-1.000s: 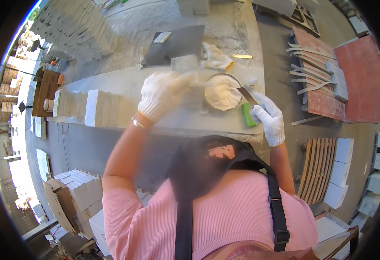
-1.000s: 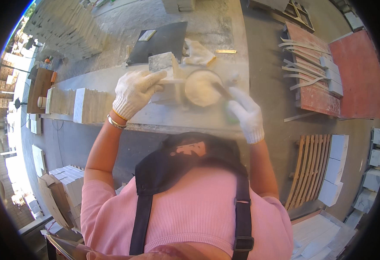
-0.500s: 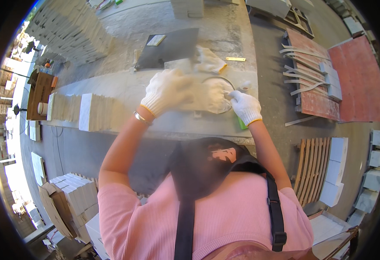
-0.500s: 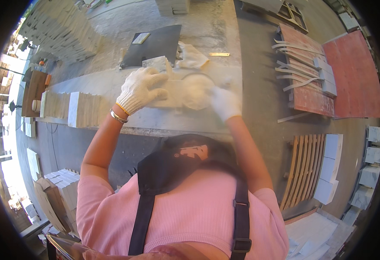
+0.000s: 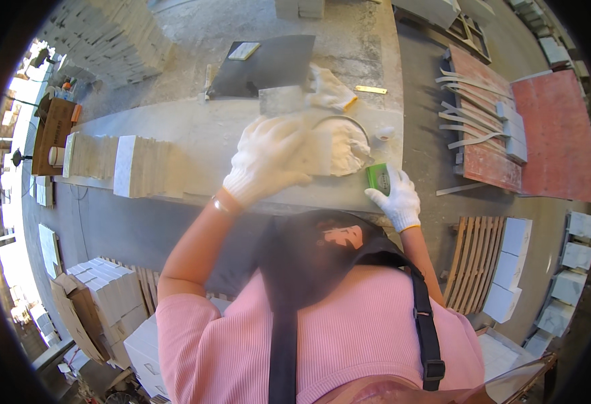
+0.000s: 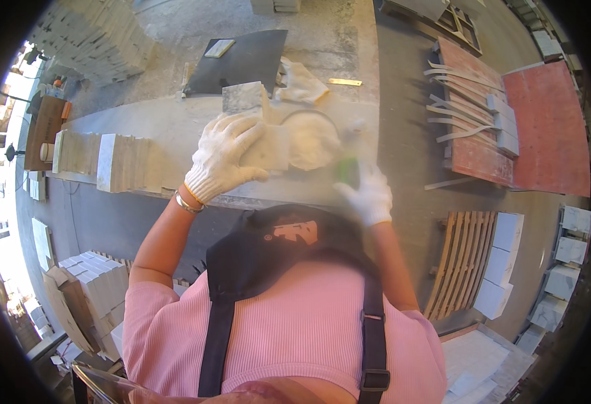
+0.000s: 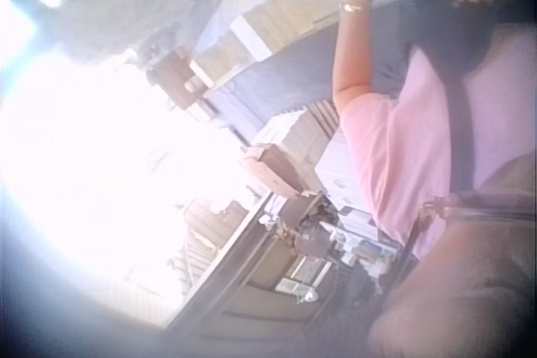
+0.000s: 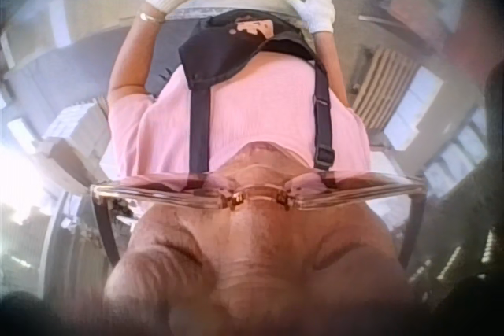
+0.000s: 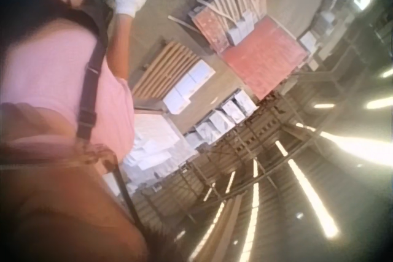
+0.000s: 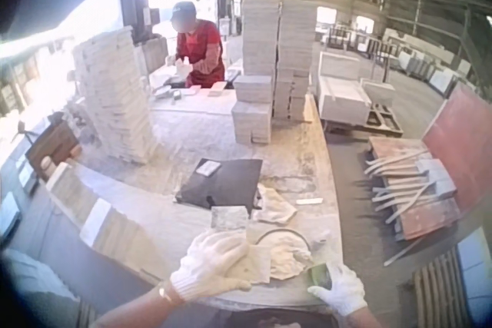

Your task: The person sands the edges of small rectangular tiles using a green sanding block, then applies a white paste from a metal container with a small spatula to the edges. The person repeats this sequence on multiple tiles at a workbench.

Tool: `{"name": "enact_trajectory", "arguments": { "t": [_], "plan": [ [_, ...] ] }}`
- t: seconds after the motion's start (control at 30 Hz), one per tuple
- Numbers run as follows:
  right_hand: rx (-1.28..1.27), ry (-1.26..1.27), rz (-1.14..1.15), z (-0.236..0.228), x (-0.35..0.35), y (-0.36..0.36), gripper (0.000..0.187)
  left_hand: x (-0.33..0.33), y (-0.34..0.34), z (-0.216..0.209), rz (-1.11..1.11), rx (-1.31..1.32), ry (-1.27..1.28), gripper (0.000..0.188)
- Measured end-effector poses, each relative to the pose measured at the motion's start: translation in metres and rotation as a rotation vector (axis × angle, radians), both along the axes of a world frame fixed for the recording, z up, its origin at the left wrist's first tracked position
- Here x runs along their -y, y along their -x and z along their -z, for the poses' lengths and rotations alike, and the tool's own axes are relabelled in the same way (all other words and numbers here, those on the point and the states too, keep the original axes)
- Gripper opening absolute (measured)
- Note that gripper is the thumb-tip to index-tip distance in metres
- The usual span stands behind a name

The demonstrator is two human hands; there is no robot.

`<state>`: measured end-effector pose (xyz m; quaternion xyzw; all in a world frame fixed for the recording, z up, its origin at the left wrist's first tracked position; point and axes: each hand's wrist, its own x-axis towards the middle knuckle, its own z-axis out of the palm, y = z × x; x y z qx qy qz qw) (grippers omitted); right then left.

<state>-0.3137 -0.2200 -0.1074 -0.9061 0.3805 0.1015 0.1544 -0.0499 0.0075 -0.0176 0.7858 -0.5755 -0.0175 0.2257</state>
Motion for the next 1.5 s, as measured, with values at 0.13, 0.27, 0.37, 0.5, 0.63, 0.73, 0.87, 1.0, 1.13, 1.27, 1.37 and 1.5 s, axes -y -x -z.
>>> {"name": "enact_trajectory", "arguments": {
  "t": [0.13,0.27,0.37,0.5,0.63,0.73,0.87,1.0,1.13,1.27,1.37,1.5],
  "plan": [
    [0.035,0.003,0.061,0.018,-0.008,0.001,0.089,0.000,0.000,-0.002,0.002,-0.032,-0.022,0.087],
    [0.354,-0.071,0.198,-0.008,-0.005,0.017,0.079,0.002,0.002,-0.006,-0.037,-0.052,-0.017,0.091],
    [0.783,-0.383,0.294,-0.044,-0.010,0.008,0.076,0.003,0.002,-0.009,-0.054,-0.098,-0.066,0.094],
    [1.022,-0.727,0.078,-0.069,-0.028,-0.042,0.080,0.004,-0.001,-0.012,-0.044,-0.131,-0.080,0.096],
    [0.923,-0.532,-0.181,-0.052,-0.038,-0.083,0.076,0.003,-0.004,-0.011,-0.026,-0.087,-0.045,0.095],
    [0.922,-0.771,-0.019,-0.036,-0.045,-0.092,0.076,0.002,-0.005,-0.008,-0.028,-0.107,-0.029,0.095],
    [1.024,-0.908,0.130,-0.042,-0.048,-0.087,0.075,0.002,-0.005,-0.005,-0.040,-0.110,-0.004,0.095],
    [0.870,-0.773,0.069,-0.060,-0.047,-0.084,0.077,0.003,-0.006,-0.006,-0.039,-0.139,-0.036,0.096],
    [0.870,-0.636,-0.063,-0.059,-0.047,-0.094,0.080,0.002,-0.007,-0.004,-0.045,-0.145,-0.044,0.096],
    [0.891,-0.869,0.164,-0.057,-0.049,-0.091,0.079,0.001,-0.007,0.001,-0.046,-0.091,-0.006,0.096],
    [0.941,-0.932,0.047,-0.061,-0.052,-0.085,0.079,0.001,-0.006,0.002,-0.041,-0.100,-0.026,0.097],
    [0.895,-0.594,-0.111,-0.060,-0.054,-0.094,0.080,0.001,-0.007,0.002,-0.040,-0.118,-0.030,0.098]
  ]
}}
